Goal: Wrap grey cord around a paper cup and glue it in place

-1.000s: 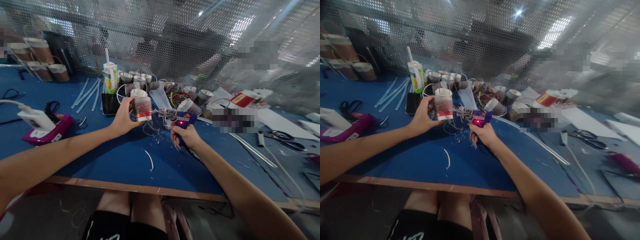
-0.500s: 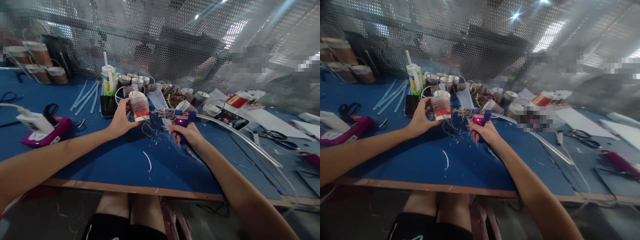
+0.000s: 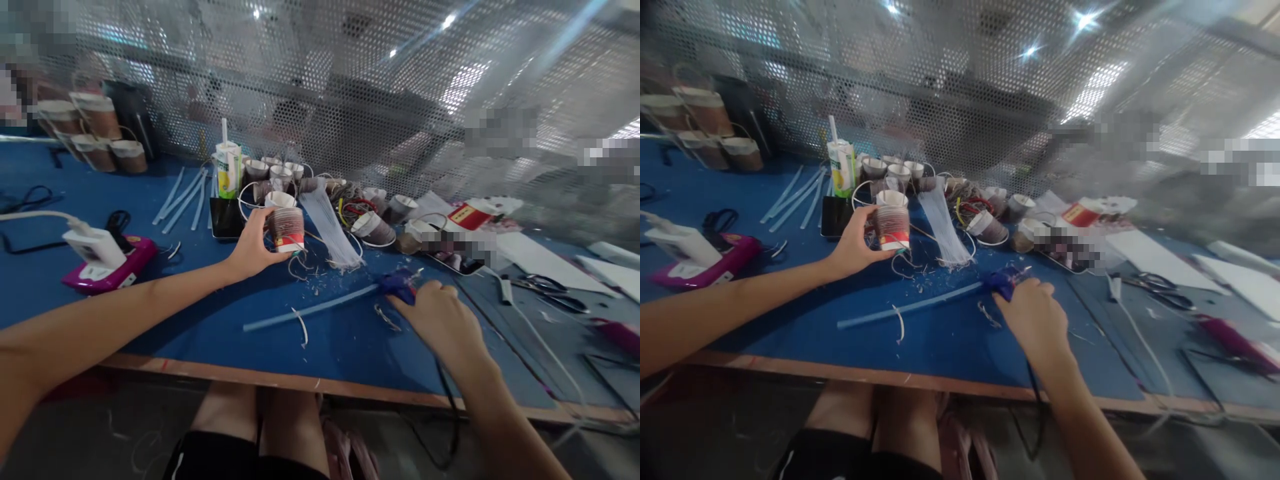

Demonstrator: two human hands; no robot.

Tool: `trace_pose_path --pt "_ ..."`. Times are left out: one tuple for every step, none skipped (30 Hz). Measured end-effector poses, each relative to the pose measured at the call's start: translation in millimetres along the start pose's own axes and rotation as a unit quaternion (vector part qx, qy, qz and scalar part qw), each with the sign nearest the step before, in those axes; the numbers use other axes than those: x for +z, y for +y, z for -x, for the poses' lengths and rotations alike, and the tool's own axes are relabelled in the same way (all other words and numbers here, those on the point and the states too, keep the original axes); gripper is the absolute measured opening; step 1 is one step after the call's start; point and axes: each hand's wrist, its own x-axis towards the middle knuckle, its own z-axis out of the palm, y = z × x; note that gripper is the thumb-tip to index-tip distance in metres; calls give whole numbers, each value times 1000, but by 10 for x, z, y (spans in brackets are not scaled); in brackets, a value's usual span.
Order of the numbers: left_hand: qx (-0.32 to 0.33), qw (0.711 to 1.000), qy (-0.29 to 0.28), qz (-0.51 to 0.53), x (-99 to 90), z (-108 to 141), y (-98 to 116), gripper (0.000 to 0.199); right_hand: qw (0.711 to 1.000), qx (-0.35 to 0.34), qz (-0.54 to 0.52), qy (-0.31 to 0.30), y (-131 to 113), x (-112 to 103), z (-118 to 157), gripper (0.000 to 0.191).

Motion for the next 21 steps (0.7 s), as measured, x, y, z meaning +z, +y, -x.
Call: trace_pose_path --pt "0 1000 3 -1 -3 -1 3 77 1000 -5 -4 -10 -35 -45 29 50" --pt "0 1000 5 -2 -4 -2 6 77 1000 -15 -13 -1 -72 -95 60 51" --pt "0 1000 6 -3 -5 -2 8 76 998 -33 -34 29 -112 -145 92 50" --pt "0 1000 6 -2 -4 -2 10 76 993 -59 -71 78 -160 -192 122 47" --pt "-1 1000 5 -1 -3 0 11 76 979 -98 -124 131 -220 -231 146 42" --pt "-4 1000 5 1 0 3 12 76 952 -152 -201 176 -294 -258 161 36" --pt "-8 1000 5 4 4 7 12 76 910 -222 -290 197 -382 -269 162 29" --pt "-12 1000 7 10 8 10 12 76 857 -304 -377 176 -482 -263 147 25" --pt "-15 1000 10 17 11 14 11 76 799 -385 -446 119 -589 -238 117 24" --pt "-18 999 11 25 15 17 10 76 745 -442 -497 56 -696 -198 75 25" --pt "-22 999 11 33 17 19 8 76 706 -470 -530 -10 -796 -146 24 27" --pt "-26 999 10 40 19 20 6 76 682 -474 -554 -60 -883 -85 -28 29" --pt "-31 998 5 46 19 20 4 76 663 -466 -578 -97 -952 -23 -77 29" --pt "-36 998 1 50 18 20 1 76 648 -451 -601 -125 -1001 38 -118 31" --pt "-39 998 -4 51 17 19 -1 76 633 -432 -626 -146 -1029 90 -149 32" --pt "-40 998 -6 52 16 18 -2 77 615 -414 -651 -162 -1040 132 -169 33" --pt "-40 998 -7 52 15 17 -3 77 595 -399 -676 -175 -1037 161 -179 35" --pt "-38 998 -7 51 14 16 -3 77 573 -386 -698 -187 -1027 176 -183 36" --pt "-35 998 -5 51 14 15 -1 77 553 -375 -717 -199 -1013 181 -182 36" --pt "-33 998 -3 51 14 14 1 77 535 -365 -732 -211 -1000 176 -182 37" --pt "-29 998 -2 51 14 13 5 77 522 -352 -745 -221 -990 167 -183 38"
